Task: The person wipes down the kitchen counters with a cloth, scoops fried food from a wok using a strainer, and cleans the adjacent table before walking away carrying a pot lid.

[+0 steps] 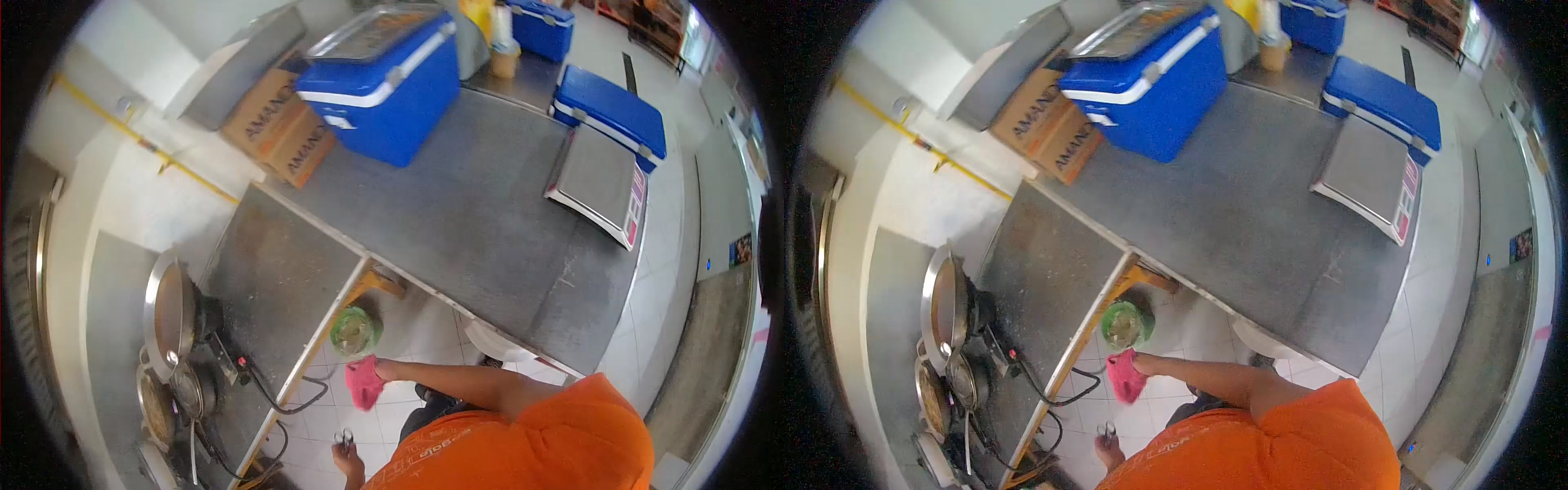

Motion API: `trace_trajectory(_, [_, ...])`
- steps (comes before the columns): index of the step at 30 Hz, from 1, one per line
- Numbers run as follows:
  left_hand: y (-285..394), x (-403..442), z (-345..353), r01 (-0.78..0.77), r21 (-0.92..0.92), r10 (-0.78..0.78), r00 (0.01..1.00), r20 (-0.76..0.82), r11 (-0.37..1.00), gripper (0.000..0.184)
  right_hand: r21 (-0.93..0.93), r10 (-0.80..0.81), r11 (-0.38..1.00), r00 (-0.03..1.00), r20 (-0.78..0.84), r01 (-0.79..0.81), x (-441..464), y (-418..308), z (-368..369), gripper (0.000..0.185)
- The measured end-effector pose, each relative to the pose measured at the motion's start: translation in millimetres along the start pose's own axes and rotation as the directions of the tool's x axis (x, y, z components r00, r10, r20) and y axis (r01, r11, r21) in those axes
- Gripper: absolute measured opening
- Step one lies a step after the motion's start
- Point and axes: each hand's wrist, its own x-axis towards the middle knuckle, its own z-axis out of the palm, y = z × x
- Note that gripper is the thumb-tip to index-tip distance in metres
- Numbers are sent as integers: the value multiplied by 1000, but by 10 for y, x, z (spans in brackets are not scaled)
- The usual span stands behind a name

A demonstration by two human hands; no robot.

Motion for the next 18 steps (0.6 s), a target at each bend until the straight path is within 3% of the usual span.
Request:
trace_trajectory(1, [47,-128,-294,37,408,-17,998,-54,912,27,165,29,986,999,-20,-25,-70,-293,229,39])
trace_trajectory(2, [-460,-66,-614,-54,362,133,971,-198,931,27,331,58,943,998,-40,-42,-155,-621,468,38])
trace_trajectory(3, [-1022,79,-856,13,138,43,918,-394,990,28,483,87,874,994,-60,-48,-256,-978,716,38])
trace_trajectory(4, [-1356,215,-1055,-139,116,174,902,-394,983,31,568,126,821,989,-79,-59,-326,-1390,921,36])
trace_trajectory(5, [-1227,-39,-1135,61,316,24,966,-257,947,36,532,150,842,986,-68,-91,-323,-1584,928,36])
trace_trajectory(7, [-1296,32,-1139,-75,344,177,944,-277,936,47,545,59,830,990,128,-120,-325,-1811,930,40])
trace_trajectory(9, [-570,230,-880,-31,-53,13,950,-312,998,33,340,124,930,990,66,-139,-315,-1985,800,44])
trace_trajectory(10, [-69,321,-721,-15,-249,-70,943,-327,968,33,392,48,920,986,-158,19,-346,-2251,914,45])
trace_trajectory(11, [289,499,-561,11,-323,-106,955,-278,946,28,409,-21,892,923,-384,190,-420,-2515,1045,47])
trace_trajectory(12, [608,675,-434,42,-388,-136,966,-219,921,23,404,-95,866,890,-446,295,-486,-2551,888,48])
trace_trajectory(14, [1031,1184,-111,-152,-374,95,982,-165,915,21,296,-226,849,808,-544,437,-666,-2801,671,50])
trace_trajectory(16, [1839,1594,120,-101,-452,141,988,55,886,22,189,-294,862,768,-569,470,-819,-3136,569,50])
trace_trajectory(18, [2610,2189,412,-385,-322,397,917,-28,865,22,-201,-469,846,508,-722,494,-883,-3335,375,55])
